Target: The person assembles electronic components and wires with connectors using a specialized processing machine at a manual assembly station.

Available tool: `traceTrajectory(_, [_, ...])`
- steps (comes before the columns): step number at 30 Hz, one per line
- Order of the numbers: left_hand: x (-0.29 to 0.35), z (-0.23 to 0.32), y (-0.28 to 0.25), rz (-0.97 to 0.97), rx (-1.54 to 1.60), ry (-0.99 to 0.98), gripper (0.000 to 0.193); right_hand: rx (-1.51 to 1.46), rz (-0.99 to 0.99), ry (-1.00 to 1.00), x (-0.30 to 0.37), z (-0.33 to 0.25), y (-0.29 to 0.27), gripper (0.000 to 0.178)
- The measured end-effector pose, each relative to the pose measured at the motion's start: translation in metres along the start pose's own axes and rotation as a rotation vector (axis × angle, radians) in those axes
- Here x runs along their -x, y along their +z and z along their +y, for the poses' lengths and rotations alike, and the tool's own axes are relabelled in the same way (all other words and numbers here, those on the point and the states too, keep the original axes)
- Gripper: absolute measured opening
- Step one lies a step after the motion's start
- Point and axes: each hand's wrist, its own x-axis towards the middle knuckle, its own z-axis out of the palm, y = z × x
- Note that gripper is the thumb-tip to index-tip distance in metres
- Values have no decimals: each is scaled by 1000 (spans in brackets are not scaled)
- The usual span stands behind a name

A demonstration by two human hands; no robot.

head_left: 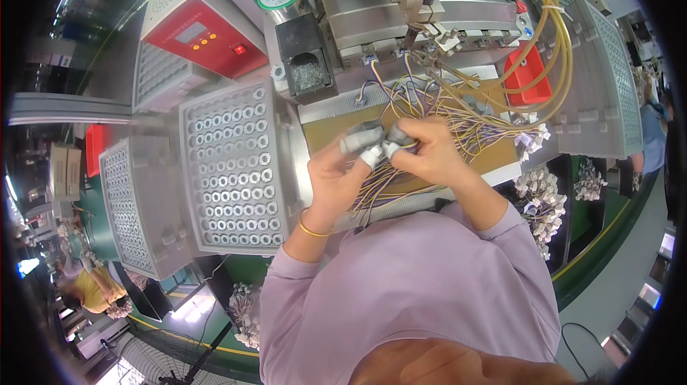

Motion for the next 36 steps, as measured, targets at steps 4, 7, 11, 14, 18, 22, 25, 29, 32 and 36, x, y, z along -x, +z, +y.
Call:
traceTrajectory(4, [-5,-6,2,53,292,-223,26,-108,20,131,4,7,6,9])
traceTrajectory(7, [-12,-6,5,51,420,-332,26,-265,19,223,3,6,4,12])
traceTrajectory(11, [-14,-11,21,-52,620,-399,33,-351,-78,267,6,27,-12,18])
traceTrajectory(14, [-10,-39,28,27,158,-237,39,-360,468,279,1,32,-28,16])
traceTrajectory(18, [-2,-66,12,-369,-985,-34,31,-435,859,191,-9,83,-63,10])
traceTrajectory(22, [-5,-63,17,-166,-556,-230,22,-659,988,221,-22,87,-59,5])
traceTrajectory(25, [-11,-58,4,-144,-244,-426,21,-593,904,151,-18,104,-67,8])
traceTrajectory(29, [-14,-46,-29,-279,-175,-548,21,-686,905,136,-20,101,-61,15])
traceTrajectory(32, [-17,-32,-43,-187,-372,-562,21,-790,942,145,-46,88,-58,17])
traceTrajectory(36, [-13,-37,-67,36,-325,-278,24,-692,805,151,-40,81,-65,13])
